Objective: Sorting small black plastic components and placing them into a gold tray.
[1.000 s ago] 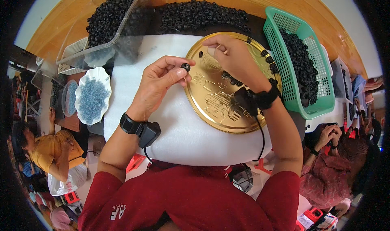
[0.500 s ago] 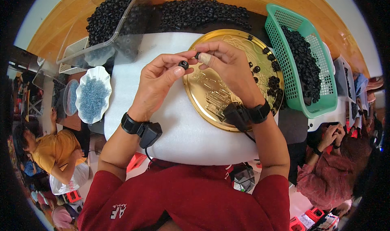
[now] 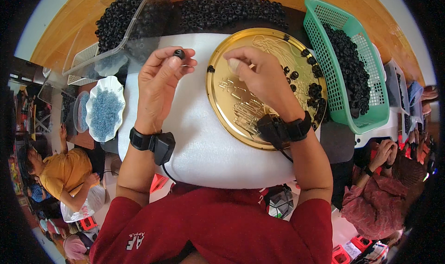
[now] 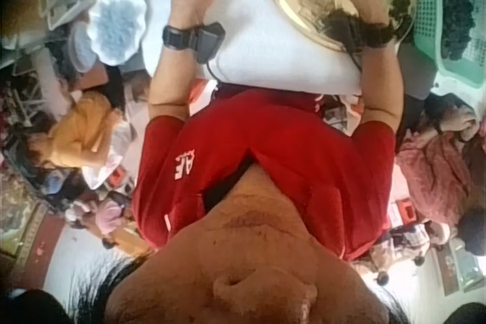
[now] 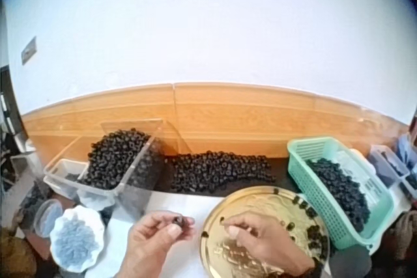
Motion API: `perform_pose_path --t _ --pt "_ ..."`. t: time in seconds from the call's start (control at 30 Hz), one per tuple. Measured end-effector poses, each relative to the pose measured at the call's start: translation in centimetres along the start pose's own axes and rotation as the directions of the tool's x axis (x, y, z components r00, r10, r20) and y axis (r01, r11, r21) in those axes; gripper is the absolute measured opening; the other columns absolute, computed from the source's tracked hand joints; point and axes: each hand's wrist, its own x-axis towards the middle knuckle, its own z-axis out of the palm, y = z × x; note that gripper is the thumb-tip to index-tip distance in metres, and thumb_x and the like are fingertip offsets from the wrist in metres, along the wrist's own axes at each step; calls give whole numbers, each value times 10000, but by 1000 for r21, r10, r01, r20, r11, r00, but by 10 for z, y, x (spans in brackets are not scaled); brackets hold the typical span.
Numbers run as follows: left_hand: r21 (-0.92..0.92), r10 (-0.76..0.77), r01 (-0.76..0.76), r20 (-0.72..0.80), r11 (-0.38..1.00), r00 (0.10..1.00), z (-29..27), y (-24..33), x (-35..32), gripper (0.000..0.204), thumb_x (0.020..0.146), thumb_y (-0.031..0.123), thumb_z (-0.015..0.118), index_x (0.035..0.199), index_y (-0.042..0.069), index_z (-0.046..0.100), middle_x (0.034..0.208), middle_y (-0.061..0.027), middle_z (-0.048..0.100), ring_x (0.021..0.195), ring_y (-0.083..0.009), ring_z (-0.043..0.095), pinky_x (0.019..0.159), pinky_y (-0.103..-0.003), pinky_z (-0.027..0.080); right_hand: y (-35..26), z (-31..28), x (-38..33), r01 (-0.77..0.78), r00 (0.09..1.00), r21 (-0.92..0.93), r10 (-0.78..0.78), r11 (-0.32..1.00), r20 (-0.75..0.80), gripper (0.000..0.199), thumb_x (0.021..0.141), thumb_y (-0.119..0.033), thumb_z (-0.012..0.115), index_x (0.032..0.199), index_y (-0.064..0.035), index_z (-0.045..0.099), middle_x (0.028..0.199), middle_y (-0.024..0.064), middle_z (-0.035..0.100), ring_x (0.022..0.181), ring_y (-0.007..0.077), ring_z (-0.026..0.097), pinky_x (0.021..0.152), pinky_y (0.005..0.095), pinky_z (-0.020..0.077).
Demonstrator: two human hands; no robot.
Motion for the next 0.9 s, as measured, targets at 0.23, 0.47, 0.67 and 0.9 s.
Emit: perform_pose_path --t 0.23,0.47,0.67,0.9 --pt "36 -31 31 14 999 999 -4 -3 1 213 900 58 622 1099 -15 607 988 -152 685 858 -168 662 806 -288 530 6 20 6 264 964 -535 -226 803 138 223 850 -144 607 1010 0 669 925 165 621 805 331 623 731 399 496" --pt "126 -17 11 46 992 999 2 -4 -4 216 891 46 635 1096 -14 602 963 -132 687 846 -147 649 796 -276 520 8 32 16 257 966 -643 -185 722 179 225 840 -181 623 968 -4 678 949 167 607 843 350 622 756 433 494" --pt "116 -29 19 81 993 996 2 -4 -4 210 894 45 633 1091 -19 597 996 -121 684 863 -139 639 808 -272 512 1 20 12 187 974 -384 -122 904 189 191 853 -133 618 971 11 664 851 126 644 723 248 633 671 336 499" --pt "135 -56 32 177 990 983 10 -4 -11 239 895 34 628 1122 -22 580 1158 -142 638 981 -142 621 887 -278 501 -13 5 -3 -21 999 118 15 993 49 233 899 -83 598 1102 30 611 883 26 655 727 63 561 637 202 454"
